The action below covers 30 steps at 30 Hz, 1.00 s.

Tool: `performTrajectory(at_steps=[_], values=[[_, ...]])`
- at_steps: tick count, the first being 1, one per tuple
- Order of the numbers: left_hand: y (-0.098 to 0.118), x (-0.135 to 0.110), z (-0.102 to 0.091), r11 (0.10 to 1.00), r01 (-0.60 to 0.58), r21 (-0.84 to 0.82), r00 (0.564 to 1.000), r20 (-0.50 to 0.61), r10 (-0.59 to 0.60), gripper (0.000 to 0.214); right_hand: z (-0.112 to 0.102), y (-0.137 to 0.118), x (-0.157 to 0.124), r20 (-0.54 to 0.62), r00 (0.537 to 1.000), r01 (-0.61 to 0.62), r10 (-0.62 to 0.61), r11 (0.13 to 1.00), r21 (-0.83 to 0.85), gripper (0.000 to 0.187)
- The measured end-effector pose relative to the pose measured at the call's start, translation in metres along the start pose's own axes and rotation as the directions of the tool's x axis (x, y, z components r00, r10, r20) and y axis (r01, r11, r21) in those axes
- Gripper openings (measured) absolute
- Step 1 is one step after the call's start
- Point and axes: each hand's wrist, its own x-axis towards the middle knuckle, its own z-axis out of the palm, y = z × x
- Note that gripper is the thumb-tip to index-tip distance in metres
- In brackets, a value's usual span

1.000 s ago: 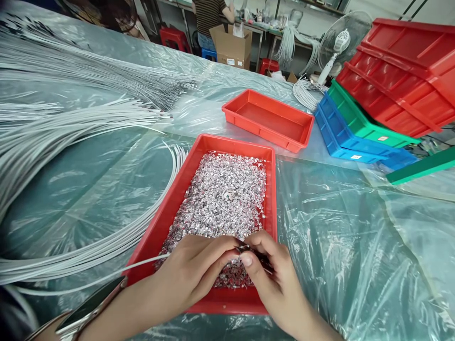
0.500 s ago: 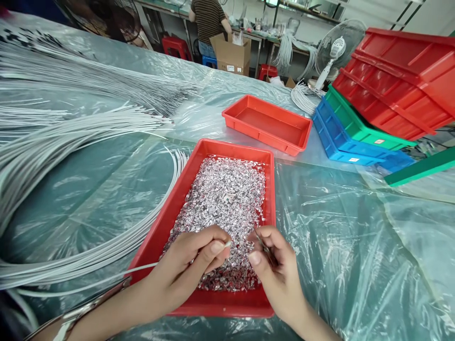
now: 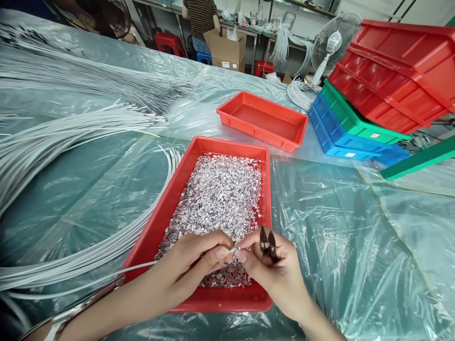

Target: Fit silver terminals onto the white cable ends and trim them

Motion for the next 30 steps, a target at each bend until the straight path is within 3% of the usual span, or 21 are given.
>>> performTrajectory(at_steps=[11, 30], values=[[0.001, 0.002, -0.001, 0.998, -0.010, 0.069, 1.000, 0.024, 0.008, 0.025, -0.002, -0.001, 0.003, 0.071, 0.997, -0.041, 0.035, 0.995, 0.091, 0.009], [0.002, 0.003, -0.002, 0.991, -0.008, 0.135, 0.998, 0.064, -0.001, 0.021, 0.000, 0.014, -0.001, 0.059, 0.986, -0.168, 0.158, 0.954, 0.247, 0.009]])
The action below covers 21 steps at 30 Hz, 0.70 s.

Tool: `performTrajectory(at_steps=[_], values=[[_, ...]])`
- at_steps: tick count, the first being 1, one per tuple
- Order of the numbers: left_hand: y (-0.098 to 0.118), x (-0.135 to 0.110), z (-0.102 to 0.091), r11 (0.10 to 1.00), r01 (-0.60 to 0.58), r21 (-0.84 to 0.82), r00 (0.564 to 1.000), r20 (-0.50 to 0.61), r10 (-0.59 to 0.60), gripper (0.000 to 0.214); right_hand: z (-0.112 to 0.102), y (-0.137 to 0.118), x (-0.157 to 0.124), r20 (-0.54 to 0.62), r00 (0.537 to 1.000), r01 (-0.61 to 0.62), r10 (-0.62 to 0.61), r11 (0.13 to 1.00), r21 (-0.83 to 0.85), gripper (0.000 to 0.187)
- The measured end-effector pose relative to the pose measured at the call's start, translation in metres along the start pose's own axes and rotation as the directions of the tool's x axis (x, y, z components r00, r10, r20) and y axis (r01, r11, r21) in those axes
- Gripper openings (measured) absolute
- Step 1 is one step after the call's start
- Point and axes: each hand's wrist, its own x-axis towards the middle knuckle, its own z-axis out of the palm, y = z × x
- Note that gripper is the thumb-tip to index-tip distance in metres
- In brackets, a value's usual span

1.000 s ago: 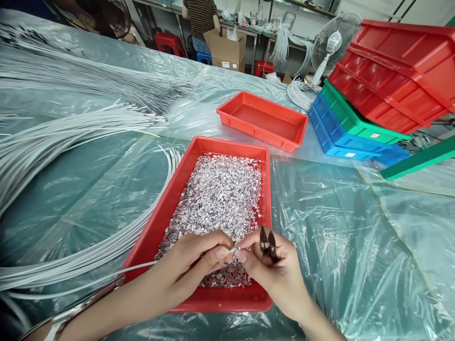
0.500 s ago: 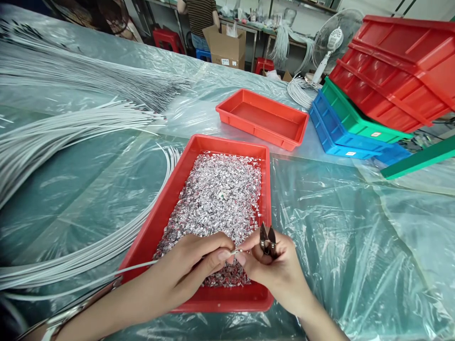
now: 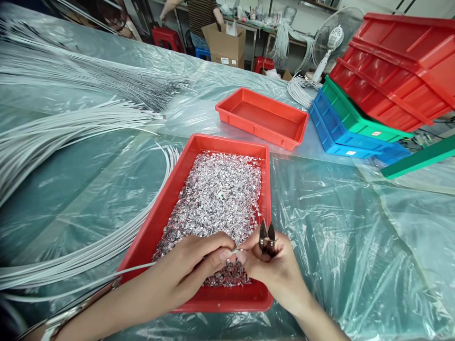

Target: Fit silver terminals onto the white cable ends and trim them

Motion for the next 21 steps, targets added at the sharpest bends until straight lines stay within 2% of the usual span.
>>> performTrajectory(at_steps=[7, 10, 17, 21], values=[[-0.004, -0.002, 0.006, 0.995, 0.011, -0.100, 0.998, -0.059, -0.017, 0.004, 0.005, -0.003, 0.001, -0.081, 0.996, -0.041, 0.046, 0.997, 0.058, 0.010], [-0.007, -0.002, 0.008, 0.995, 0.043, -0.092, 0.996, -0.078, -0.050, 0.008, 0.008, -0.006, 0.001, -0.100, 0.994, -0.040, 0.046, 0.998, 0.057, 0.009], [-0.007, -0.003, 0.005, 0.993, 0.090, -0.077, 0.996, 0.007, -0.090, 0.018, 0.001, 0.001, 0.004, 0.003, 1.000, -0.029, 0.029, 0.994, 0.105, 0.010], [-0.005, -0.003, 0.003, 0.991, 0.096, -0.093, 0.995, 0.020, -0.095, 0.020, -0.002, 0.006, 0.007, 0.014, 0.999, -0.035, 0.034, 0.991, 0.126, 0.011]])
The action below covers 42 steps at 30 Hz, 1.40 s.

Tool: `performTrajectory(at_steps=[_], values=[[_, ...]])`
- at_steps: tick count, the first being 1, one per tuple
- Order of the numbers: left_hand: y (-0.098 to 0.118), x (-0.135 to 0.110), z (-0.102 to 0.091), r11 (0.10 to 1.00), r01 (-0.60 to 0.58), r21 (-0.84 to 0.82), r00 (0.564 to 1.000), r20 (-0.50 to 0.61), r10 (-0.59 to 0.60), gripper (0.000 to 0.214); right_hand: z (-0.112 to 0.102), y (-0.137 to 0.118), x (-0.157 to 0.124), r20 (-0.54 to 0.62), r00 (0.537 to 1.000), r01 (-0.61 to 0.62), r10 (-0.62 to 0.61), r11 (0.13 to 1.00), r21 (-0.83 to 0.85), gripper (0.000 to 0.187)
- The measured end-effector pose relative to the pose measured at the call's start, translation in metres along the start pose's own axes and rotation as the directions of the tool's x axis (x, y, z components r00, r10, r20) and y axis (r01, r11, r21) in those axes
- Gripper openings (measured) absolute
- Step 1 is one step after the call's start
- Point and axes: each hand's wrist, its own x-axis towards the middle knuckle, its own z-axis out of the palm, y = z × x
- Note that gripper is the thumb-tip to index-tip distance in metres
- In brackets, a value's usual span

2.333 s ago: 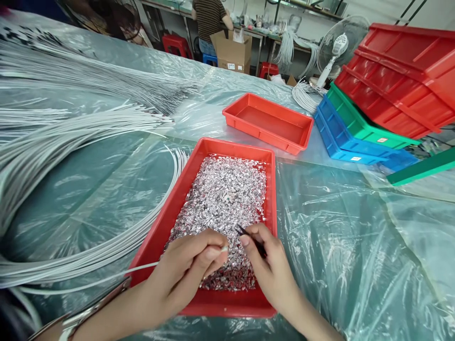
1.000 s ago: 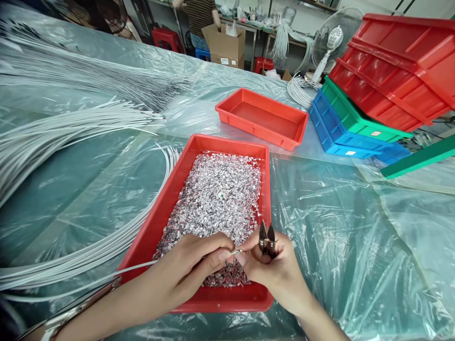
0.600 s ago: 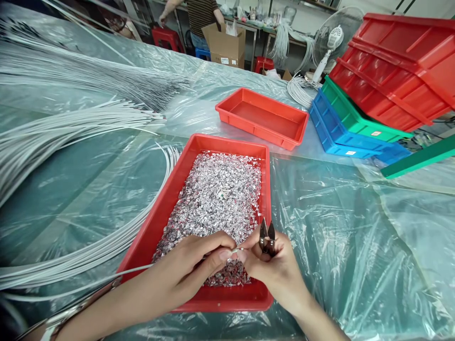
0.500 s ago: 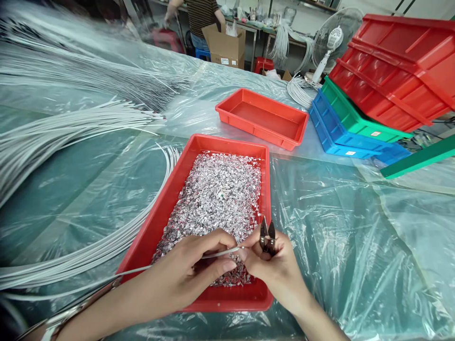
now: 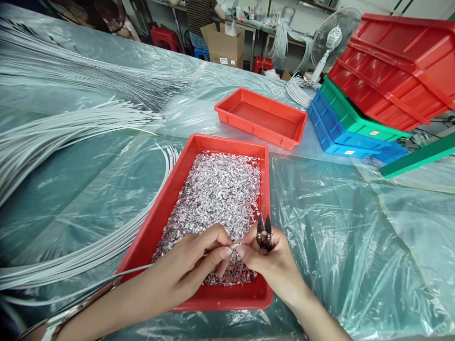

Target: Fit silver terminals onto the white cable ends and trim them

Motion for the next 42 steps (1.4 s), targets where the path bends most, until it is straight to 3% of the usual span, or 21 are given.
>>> performTrajectory(at_steps=[8, 22, 30, 33, 37, 40, 42], values=[[0.004, 0.001, -0.001, 0.997, -0.024, -0.074, 1.000, -0.006, 0.024, 0.020, 0.003, 0.001, 0.002, 0.028, 0.999, -0.018, 0.017, 0.999, 0.036, 0.012], [0.007, 0.002, -0.002, 0.973, 0.043, -0.226, 0.999, 0.039, -0.035, 0.028, 0.003, 0.002, 0.002, 0.023, 0.999, -0.045, 0.042, 0.994, 0.102, 0.011], [0.012, 0.001, -0.004, 0.987, 0.021, -0.158, 0.993, 0.118, -0.002, 0.026, 0.007, 0.000, 0.006, -0.058, 0.998, -0.018, 0.012, 0.994, -0.107, 0.014], [0.011, 0.000, -0.003, 0.993, -0.024, -0.113, 0.996, 0.080, 0.033, 0.018, 0.004, -0.001, 0.006, -0.141, 0.987, 0.039, -0.071, 0.974, -0.223, 0.012], [0.010, 0.000, -0.002, 0.994, -0.037, -0.102, 0.997, 0.062, 0.044, 0.017, -0.002, -0.006, 0.006, -0.273, 0.920, 0.143, -0.281, 0.889, -0.435, 0.030], [0.009, 0.000, 0.000, 0.991, -0.052, -0.126, 0.998, 0.039, 0.057, 0.017, -0.005, -0.010, 0.011, -0.298, 0.886, 0.177, -0.355, 0.853, -0.490, 0.039], [0.009, 0.000, 0.001, 0.987, -0.077, -0.139, 0.997, 0.017, 0.080, 0.016, -0.006, -0.011, 0.016, -0.287, 0.879, 0.189, -0.381, 0.830, -0.524, 0.031]])
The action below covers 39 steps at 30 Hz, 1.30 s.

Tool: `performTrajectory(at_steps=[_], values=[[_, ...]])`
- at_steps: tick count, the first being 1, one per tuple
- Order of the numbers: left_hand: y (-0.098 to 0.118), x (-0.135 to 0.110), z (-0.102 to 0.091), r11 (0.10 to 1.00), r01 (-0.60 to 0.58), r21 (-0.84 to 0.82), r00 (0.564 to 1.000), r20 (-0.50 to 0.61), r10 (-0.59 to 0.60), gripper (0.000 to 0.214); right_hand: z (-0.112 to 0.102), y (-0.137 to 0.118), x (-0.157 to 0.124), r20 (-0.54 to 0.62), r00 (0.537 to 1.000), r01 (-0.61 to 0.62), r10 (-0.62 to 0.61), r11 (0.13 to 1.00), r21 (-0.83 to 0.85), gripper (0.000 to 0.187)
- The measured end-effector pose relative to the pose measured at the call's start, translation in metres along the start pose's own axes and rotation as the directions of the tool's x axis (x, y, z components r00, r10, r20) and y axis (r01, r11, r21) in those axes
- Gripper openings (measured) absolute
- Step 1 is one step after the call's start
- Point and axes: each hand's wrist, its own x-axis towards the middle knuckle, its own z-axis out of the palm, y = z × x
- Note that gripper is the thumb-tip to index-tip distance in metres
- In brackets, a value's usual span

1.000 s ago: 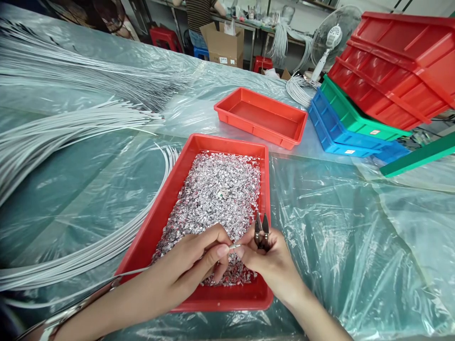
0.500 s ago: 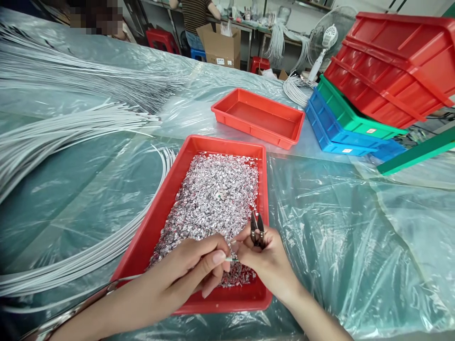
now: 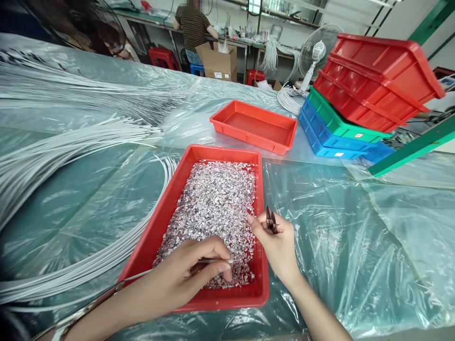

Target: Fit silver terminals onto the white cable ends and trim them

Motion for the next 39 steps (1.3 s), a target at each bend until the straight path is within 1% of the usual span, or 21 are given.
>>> performTrajectory(at_steps=[2, 3, 6, 8, 9, 12, 15, 17, 19, 24, 28, 32, 39], values=[[0.000, 0.000, 0.001, 1.000, -0.014, 0.008, 1.000, -0.011, 0.014, 0.016, 0.002, 0.001, 0.004, 0.017, 0.999, 0.027, -0.027, 0.999, -0.017, 0.014], [0.000, -0.001, 0.001, 1.000, -0.016, 0.015, 1.000, -0.013, 0.016, 0.016, 0.003, 0.001, 0.005, 0.021, 0.999, 0.044, -0.043, 0.999, -0.022, 0.009], [0.001, -0.002, 0.001, 1.000, -0.007, 0.009, 0.999, -0.039, 0.007, 0.016, 0.003, 0.001, 0.004, 0.000, 0.994, 0.110, -0.110, 0.993, -0.041, 0.010], [0.002, -0.002, 0.001, 1.000, -0.006, 0.001, 0.997, -0.082, 0.006, 0.016, 0.001, -0.002, -0.002, -0.024, 0.984, 0.174, -0.176, 0.982, -0.066, 0.019], [0.002, -0.002, 0.001, 1.000, -0.007, 0.002, 0.995, -0.103, 0.007, 0.017, 0.001, -0.003, -0.006, -0.029, 0.975, 0.216, -0.219, 0.973, -0.080, 0.018], [0.002, -0.002, 0.001, 1.000, -0.028, -0.004, 0.991, -0.132, 0.027, 0.019, 0.000, -0.007, -0.019, 0.003, 0.929, 0.368, -0.370, 0.923, -0.110, 0.007], [0.001, -0.002, 0.001, 0.999, -0.045, -0.028, 0.989, -0.143, 0.040, 0.018, 0.003, -0.008, -0.028, 0.046, 0.872, 0.489, -0.487, 0.863, -0.126, 0.016], [0.001, -0.003, 0.001, 0.999, -0.038, -0.029, 0.989, -0.147, 0.033, 0.018, 0.005, -0.007, -0.030, 0.058, 0.850, 0.526, -0.524, 0.838, -0.142, 0.020], [0.000, -0.003, 0.001, 0.999, -0.036, -0.027, 0.989, -0.146, 0.032, 0.018, 0.006, -0.006, -0.031, 0.061, 0.839, 0.543, -0.540, 0.824, -0.161, 0.022], [-0.001, -0.003, 0.001, 0.999, -0.026, -0.034, 0.991, -0.135, 0.021, 0.018, 0.007, -0.005, -0.032, 0.070, 0.830, 0.555, -0.553, 0.805, -0.210, 0.022], [-0.002, -0.003, 0.000, 0.998, -0.054, -0.021, 0.989, -0.138, 0.051, 0.016, 0.008, -0.005, -0.033, 0.073, 0.824, 0.562, -0.562, 0.793, -0.236, 0.023], [-0.003, -0.004, 0.000, 0.998, -0.056, 0.007, 0.990, -0.129, 0.056, 0.015, 0.010, -0.007, -0.035, 0.069, 0.828, 0.554, -0.557, 0.792, -0.256, 0.024], [-0.005, -0.003, 0.000, 0.998, -0.062, 0.008, 0.993, -0.101, 0.063, 0.013, 0.009, -0.009, -0.038, 0.062, 0.842, 0.530, -0.535, 0.803, -0.273, 0.020]])
